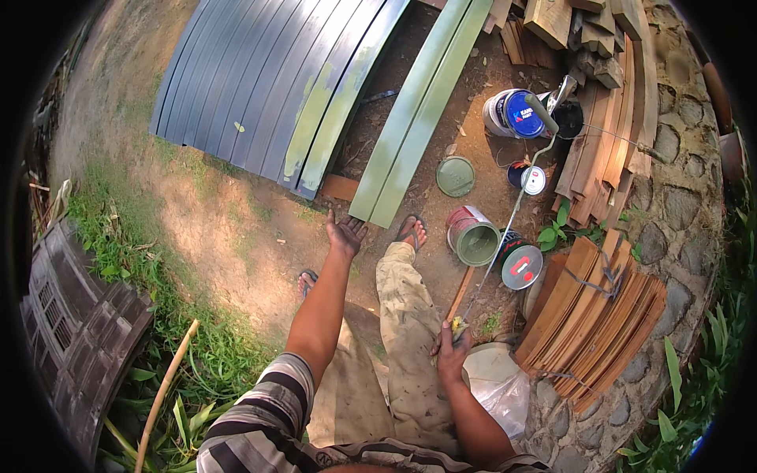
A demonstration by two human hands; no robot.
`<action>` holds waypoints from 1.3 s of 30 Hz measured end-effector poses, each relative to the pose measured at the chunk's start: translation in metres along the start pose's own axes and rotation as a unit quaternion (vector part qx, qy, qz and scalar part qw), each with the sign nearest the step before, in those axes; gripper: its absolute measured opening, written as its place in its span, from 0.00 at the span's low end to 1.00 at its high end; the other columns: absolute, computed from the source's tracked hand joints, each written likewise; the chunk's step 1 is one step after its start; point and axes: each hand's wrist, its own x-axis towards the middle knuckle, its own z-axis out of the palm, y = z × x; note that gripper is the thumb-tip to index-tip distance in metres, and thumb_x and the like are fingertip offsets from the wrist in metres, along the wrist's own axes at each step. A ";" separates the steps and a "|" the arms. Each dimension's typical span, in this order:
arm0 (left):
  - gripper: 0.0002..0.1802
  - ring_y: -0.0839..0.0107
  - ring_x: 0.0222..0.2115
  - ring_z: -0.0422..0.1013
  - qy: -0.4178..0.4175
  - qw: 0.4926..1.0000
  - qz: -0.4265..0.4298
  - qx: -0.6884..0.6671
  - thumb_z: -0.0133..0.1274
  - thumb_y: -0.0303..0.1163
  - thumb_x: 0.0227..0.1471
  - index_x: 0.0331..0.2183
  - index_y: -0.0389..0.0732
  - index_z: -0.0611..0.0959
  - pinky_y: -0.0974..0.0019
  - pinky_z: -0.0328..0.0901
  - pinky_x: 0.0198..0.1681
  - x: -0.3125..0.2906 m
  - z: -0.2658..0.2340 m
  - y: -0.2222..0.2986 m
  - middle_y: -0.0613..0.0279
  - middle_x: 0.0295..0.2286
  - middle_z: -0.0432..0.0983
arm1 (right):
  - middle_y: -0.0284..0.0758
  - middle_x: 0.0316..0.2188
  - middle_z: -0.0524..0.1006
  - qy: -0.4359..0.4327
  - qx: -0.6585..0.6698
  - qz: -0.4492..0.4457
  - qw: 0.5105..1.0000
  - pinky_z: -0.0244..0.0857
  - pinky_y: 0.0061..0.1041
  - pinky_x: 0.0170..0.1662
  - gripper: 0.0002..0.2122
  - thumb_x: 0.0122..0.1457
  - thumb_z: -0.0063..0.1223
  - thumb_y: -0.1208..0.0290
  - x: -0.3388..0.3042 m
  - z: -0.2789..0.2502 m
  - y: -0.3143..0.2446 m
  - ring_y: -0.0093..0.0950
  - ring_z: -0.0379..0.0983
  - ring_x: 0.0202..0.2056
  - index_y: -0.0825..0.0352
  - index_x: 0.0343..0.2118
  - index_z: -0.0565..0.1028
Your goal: The person paints thin metal strips using a roller, applying green paint along the length of each strip one at a time.
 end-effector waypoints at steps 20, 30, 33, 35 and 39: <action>0.46 0.57 0.66 0.62 0.137 0.981 0.129 -0.050 0.24 0.65 0.67 0.67 0.37 0.64 0.48 0.50 0.69 0.006 -0.018 0.070 0.51 0.64 0.66 | 0.31 0.19 0.66 -0.014 0.018 0.051 0.998 0.61 0.26 0.16 0.13 0.69 0.55 0.63 0.011 0.005 -0.008 0.23 0.62 0.13 0.64 0.33 0.65; 0.47 0.47 0.71 0.49 0.126 0.978 0.145 -0.084 0.24 0.65 0.68 0.68 0.34 0.60 0.42 0.48 0.72 0.038 -0.028 0.136 0.44 0.70 0.50 | 0.31 0.17 0.66 -0.046 -0.048 0.013 0.998 0.61 0.25 0.17 0.13 0.70 0.54 0.65 -0.009 0.027 -0.012 0.22 0.62 0.13 0.64 0.32 0.65; 0.50 0.46 0.71 0.49 0.102 0.980 0.145 -0.088 0.24 0.67 0.67 0.69 0.30 0.56 0.43 0.47 0.73 0.038 -0.026 0.128 0.41 0.70 0.49 | 0.28 0.16 0.67 -0.026 -0.010 0.013 1.000 0.59 0.23 0.17 0.12 0.69 0.56 0.66 -0.018 0.045 -0.012 0.19 0.62 0.13 0.65 0.33 0.66; 0.51 0.46 0.71 0.49 0.101 0.983 0.118 -0.096 0.24 0.67 0.67 0.68 0.30 0.57 0.43 0.47 0.73 0.036 -0.018 0.130 0.41 0.70 0.49 | 0.29 0.16 0.67 -0.039 0.001 0.013 0.999 0.60 0.24 0.17 0.12 0.69 0.56 0.66 -0.021 0.055 -0.013 0.19 0.62 0.13 0.66 0.34 0.67; 0.51 0.48 0.72 0.47 0.100 0.987 0.098 -0.082 0.23 0.68 0.66 0.69 0.33 0.56 0.41 0.46 0.72 0.037 -0.017 0.143 0.43 0.71 0.47 | 0.30 0.17 0.68 -0.006 -0.048 0.021 0.999 0.61 0.26 0.19 0.12 0.69 0.57 0.65 -0.032 0.076 -0.013 0.21 0.63 0.14 0.67 0.34 0.69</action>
